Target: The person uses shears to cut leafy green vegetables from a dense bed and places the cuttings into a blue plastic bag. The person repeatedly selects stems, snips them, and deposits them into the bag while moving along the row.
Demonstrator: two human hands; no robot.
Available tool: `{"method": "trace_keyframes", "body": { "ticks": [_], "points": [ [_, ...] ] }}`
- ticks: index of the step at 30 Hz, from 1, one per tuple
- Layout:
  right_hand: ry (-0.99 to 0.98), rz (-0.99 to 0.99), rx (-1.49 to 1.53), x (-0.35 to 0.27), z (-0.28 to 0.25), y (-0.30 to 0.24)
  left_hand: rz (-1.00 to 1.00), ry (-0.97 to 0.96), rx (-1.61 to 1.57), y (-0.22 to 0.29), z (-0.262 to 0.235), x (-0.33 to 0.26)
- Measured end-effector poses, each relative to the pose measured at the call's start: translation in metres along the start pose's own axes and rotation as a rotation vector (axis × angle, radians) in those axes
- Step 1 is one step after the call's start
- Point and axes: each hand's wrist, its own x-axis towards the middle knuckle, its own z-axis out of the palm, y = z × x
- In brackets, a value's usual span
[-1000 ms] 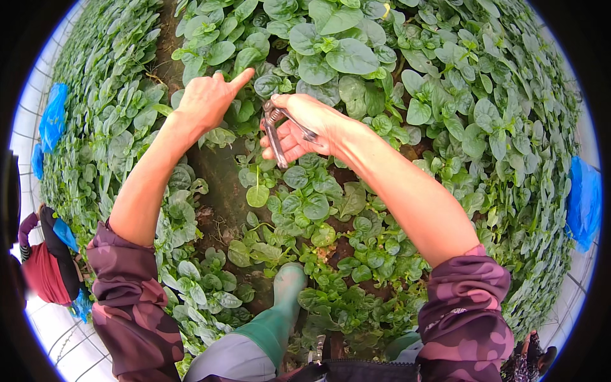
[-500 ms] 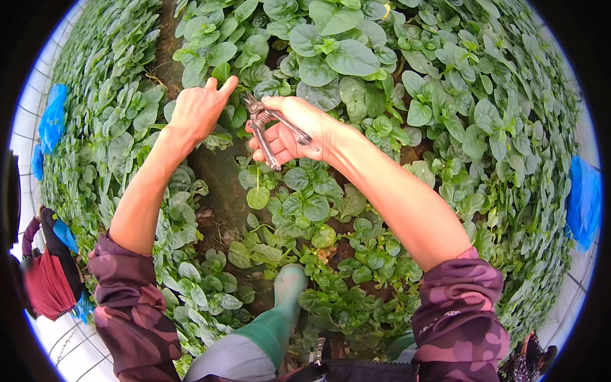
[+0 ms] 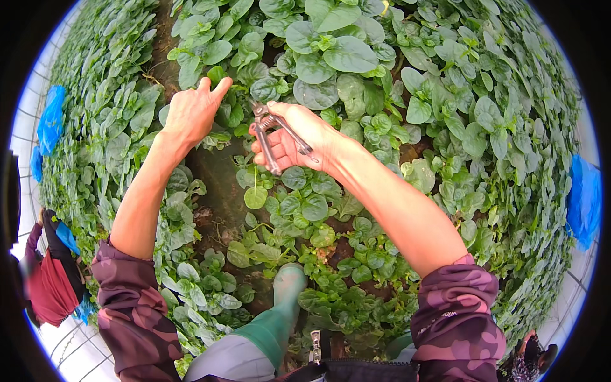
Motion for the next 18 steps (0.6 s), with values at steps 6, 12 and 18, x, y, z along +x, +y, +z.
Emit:
{"method": "trace_keyframes", "body": {
  "ticks": [6, 12, 18],
  "points": [
    [0.032, -0.076, 0.001, 0.032, -0.001, -0.006, 0.012, 0.029, -0.038, 0.007, -0.001, 0.008],
    [-0.178, -0.075, 0.295, 0.007, -0.009, 0.011, -0.062, 0.043, 0.018, -0.014, -0.003, -0.004],
    [-0.538, -0.028, 0.800, 0.032, -0.028, 0.014, 0.023, 0.098, 0.021, -0.011, -0.005, 0.005]
  ]
}}
